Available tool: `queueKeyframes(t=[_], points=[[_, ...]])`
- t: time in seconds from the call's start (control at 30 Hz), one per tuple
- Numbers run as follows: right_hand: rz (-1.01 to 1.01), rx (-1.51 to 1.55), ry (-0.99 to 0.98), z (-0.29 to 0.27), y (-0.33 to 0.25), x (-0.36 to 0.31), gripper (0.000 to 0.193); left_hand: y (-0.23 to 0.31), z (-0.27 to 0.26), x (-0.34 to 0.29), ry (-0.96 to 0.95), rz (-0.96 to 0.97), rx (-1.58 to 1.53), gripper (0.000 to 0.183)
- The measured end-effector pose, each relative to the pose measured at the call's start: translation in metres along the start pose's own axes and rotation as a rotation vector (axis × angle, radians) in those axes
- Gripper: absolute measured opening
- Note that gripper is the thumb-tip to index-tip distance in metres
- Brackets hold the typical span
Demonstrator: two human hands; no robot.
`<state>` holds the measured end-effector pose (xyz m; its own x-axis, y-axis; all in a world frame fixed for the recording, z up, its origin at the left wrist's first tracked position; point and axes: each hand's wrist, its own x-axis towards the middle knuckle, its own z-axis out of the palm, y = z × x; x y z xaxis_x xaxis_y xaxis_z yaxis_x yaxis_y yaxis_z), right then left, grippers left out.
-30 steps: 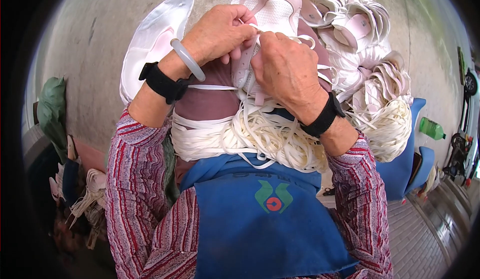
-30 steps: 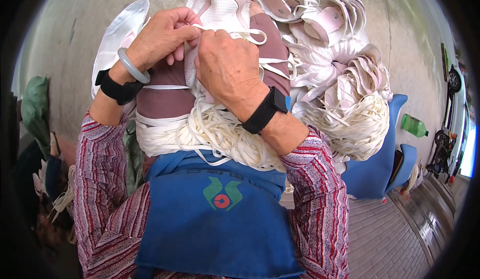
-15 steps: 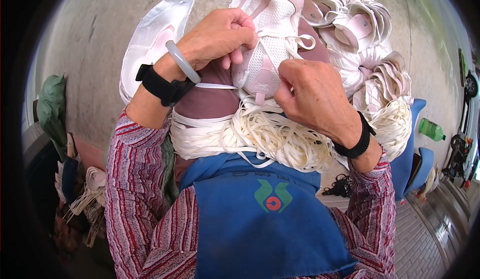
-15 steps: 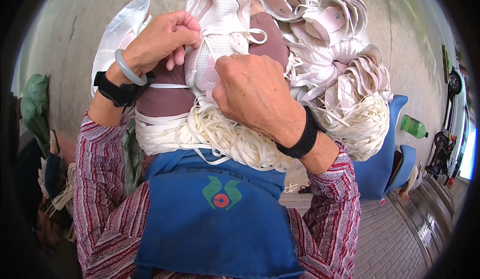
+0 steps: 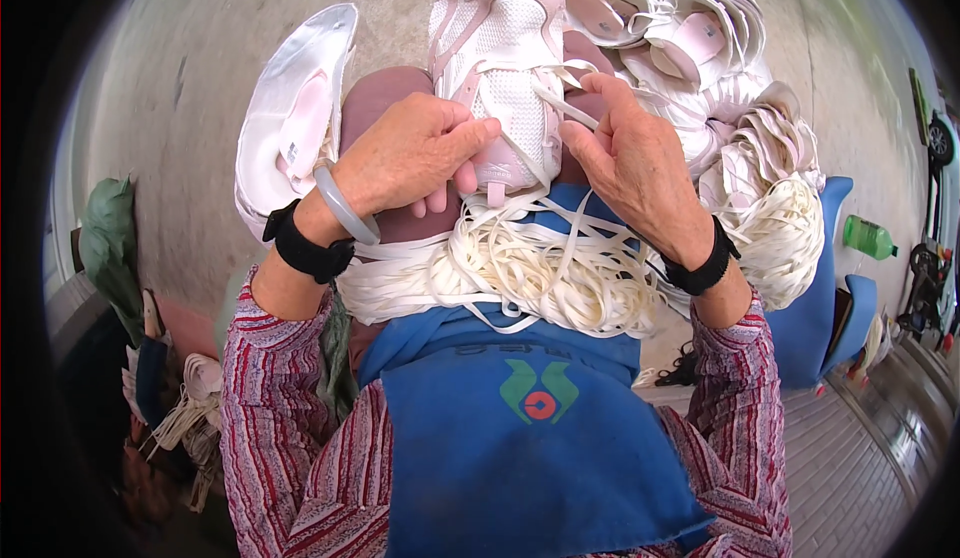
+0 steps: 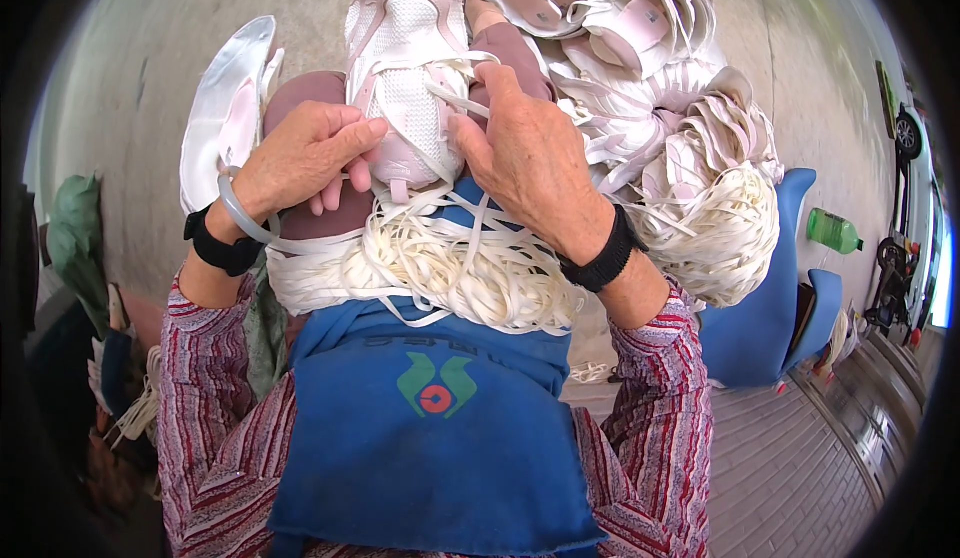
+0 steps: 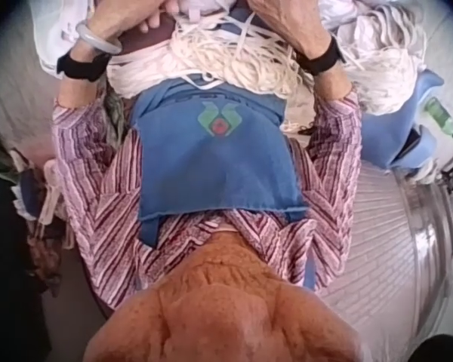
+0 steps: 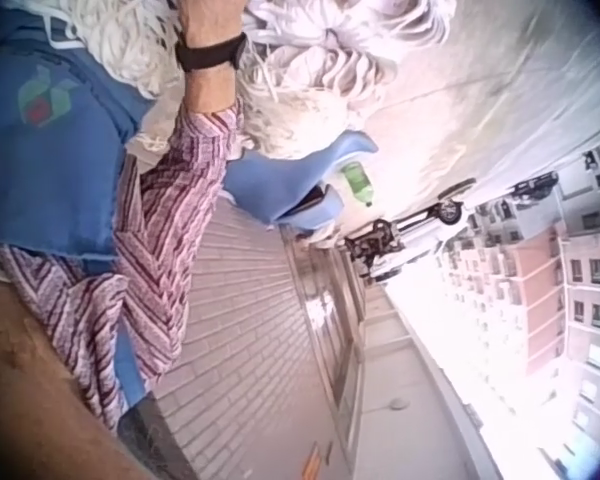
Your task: Lacing several pairs of white athletic shoes.
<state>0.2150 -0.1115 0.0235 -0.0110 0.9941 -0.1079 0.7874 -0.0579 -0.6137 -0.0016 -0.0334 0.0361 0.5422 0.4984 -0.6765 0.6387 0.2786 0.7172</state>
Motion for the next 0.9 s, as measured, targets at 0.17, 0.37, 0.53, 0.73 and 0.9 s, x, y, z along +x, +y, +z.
queueKeyframes(t=[0.17, 0.37, 0.53, 0.73, 0.9], points=[[-0.145, -0.052, 0.085, 0.011, 0.014, 0.013, 0.022, -0.003, 0.018, -0.002, 0.007, 0.044, -0.091, 0.045], [-0.107, 0.257, -0.087, 0.003, -0.003, 0.005, 0.019, -0.001, 0.019, 0.007, 0.055, 0.029, -0.251, 0.044], [-0.348, 0.407, -0.373, 0.001, -0.030, -0.016, 0.011, 0.002, 0.027, 0.008, -0.032, -0.019, -0.337, 0.042], [-0.484, 0.456, -0.757, -0.001, -0.050, -0.034, 0.010, -0.001, 0.036, 0.011, -0.015, 0.036, -0.539, 0.036], [-0.232, 0.384, -0.404, -0.023, -0.027, -0.019, 0.010, -0.008, 0.036, 0.005, 0.060, 0.093, -0.424, 0.032]])
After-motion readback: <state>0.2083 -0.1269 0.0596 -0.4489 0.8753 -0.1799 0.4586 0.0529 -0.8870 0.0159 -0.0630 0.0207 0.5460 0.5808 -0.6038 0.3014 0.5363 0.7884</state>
